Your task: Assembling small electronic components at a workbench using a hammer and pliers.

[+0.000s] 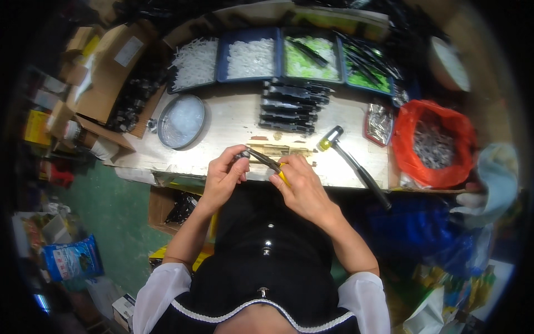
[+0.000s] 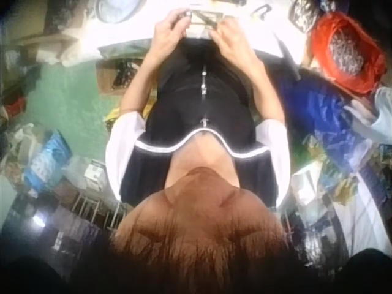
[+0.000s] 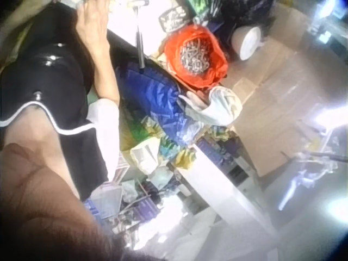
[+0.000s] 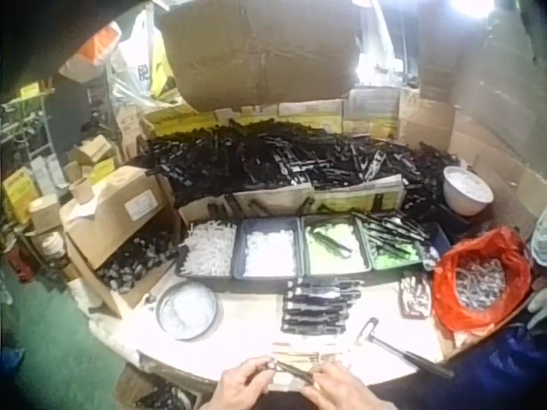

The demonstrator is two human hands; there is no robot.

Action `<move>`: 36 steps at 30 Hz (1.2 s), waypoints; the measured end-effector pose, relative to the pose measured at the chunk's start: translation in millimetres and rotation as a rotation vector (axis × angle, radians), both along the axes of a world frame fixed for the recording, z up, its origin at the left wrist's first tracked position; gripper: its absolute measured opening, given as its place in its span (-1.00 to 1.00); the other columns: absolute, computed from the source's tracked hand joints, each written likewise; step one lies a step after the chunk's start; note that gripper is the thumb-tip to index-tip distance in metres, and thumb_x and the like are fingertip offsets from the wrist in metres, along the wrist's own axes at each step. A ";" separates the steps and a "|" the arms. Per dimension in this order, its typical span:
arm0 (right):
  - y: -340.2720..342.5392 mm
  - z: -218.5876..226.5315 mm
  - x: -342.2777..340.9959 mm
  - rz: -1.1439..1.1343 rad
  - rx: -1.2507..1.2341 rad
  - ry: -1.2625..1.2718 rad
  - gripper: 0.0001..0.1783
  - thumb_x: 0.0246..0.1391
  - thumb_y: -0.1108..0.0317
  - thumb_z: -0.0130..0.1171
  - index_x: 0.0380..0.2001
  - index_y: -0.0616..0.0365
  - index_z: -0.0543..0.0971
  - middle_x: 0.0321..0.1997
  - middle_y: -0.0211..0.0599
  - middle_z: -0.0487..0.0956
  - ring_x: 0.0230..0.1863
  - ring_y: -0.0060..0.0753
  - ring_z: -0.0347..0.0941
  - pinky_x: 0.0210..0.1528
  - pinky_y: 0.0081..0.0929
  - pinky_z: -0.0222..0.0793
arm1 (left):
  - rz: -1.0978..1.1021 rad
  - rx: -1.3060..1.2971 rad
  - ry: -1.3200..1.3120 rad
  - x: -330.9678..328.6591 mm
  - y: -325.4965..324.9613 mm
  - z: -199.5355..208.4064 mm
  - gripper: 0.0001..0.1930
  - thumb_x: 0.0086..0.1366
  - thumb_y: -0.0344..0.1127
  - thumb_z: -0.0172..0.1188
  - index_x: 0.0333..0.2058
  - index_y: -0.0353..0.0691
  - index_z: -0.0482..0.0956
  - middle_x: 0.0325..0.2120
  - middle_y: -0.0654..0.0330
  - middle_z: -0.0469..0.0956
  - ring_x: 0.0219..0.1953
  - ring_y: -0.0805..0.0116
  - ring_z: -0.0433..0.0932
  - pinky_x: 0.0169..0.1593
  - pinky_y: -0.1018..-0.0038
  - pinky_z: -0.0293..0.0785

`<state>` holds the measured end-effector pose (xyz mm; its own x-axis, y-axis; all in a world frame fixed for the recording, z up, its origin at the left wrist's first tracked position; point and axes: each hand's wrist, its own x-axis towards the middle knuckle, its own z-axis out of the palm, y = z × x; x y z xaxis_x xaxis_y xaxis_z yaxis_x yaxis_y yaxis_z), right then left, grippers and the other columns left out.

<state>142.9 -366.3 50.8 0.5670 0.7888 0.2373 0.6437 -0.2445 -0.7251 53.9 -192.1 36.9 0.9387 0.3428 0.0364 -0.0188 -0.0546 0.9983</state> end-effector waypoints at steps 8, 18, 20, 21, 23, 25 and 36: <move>1.6 3.7 -8.3 0.007 -0.080 -0.087 -0.80 -0.02 0.41 0.15 -0.51 0.36 0.42 -0.34 -0.09 0.40 -0.28 -0.08 0.35 -0.24 -0.29 0.31 | 0.122 0.346 -0.117 -3.0 -7.5 -5.1 -0.76 0.24 -0.33 0.10 -0.18 -0.35 0.47 -0.53 0.15 0.52 -0.62 0.47 0.46 -0.54 0.60 0.35; 6.9 2.6 -8.5 0.272 -0.131 -0.169 -0.80 -0.07 0.41 0.19 -0.54 0.35 0.42 -0.45 -0.15 0.40 -0.37 -0.10 0.37 -0.33 -0.28 0.33 | -0.568 -1.206 0.149 -32.5 32.8 -29.1 -0.76 0.25 -0.27 0.05 -0.24 -0.36 0.41 -0.64 0.04 0.42 -0.73 0.28 0.38 -0.73 0.46 0.31; 14.1 -4.6 -13.2 0.321 -0.127 -0.159 -0.79 -0.07 0.39 0.18 -0.54 0.34 0.43 -0.41 -0.15 0.41 -0.33 -0.12 0.37 -0.29 -0.28 0.32 | -0.528 -1.114 0.225 -48.4 44.4 -30.0 -0.77 0.25 -0.30 0.05 -0.22 -0.35 0.41 -0.62 0.01 0.44 -0.73 0.28 0.39 -0.70 0.45 0.33; 17.0 -7.3 -13.8 0.353 -0.129 -0.159 -0.79 -0.06 0.38 0.18 -0.54 0.34 0.44 -0.38 -0.15 0.42 -0.29 -0.13 0.36 -0.24 -0.28 0.31 | -0.533 -0.857 0.336 -58.6 55.4 -27.7 -0.73 0.23 -0.27 0.07 -0.19 -0.34 0.42 -0.58 0.02 0.47 -0.68 0.27 0.43 -0.62 0.46 0.39; 19.7 -13.3 -13.0 0.311 -0.073 -0.167 -0.78 -0.05 0.36 0.17 -0.54 0.33 0.45 -0.34 -0.15 0.43 -0.26 -0.14 0.36 -0.20 -0.29 0.30 | -0.450 -0.214 0.527 -82.4 76.0 -28.3 -0.66 0.20 -0.21 0.12 -0.14 -0.33 0.44 -0.50 0.06 0.52 -0.54 0.28 0.50 -0.45 0.50 0.46; 13.9 -15.3 -7.4 0.279 -0.006 -0.142 -0.79 -0.02 0.36 0.16 -0.47 0.32 0.43 -0.18 -0.14 0.42 -0.20 -0.10 0.34 -0.15 -0.31 0.29 | -0.234 0.733 0.756 -127.3 85.3 -40.8 -0.63 0.14 -0.19 0.19 -0.11 -0.25 0.49 -0.45 0.11 0.56 -0.42 0.29 0.54 -0.29 0.49 0.46; -6.6 -10.0 -2.6 0.172 0.013 -0.136 -0.80 -0.07 0.37 0.19 -0.51 0.31 0.47 -0.26 -0.16 0.43 -0.21 -0.14 0.34 -0.15 -0.32 0.28 | -0.004 0.954 -0.249 69.4 37.9 23.4 -0.72 0.01 -0.30 0.28 -0.25 -0.21 0.58 -0.35 0.14 0.48 -0.25 0.22 0.43 -0.17 0.39 0.31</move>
<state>140.4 -372.9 40.8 0.3867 0.8674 0.3130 0.7672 -0.1143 -0.6311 123.4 -154.2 60.2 0.8679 0.0640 0.4927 -0.2242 -0.8345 0.5033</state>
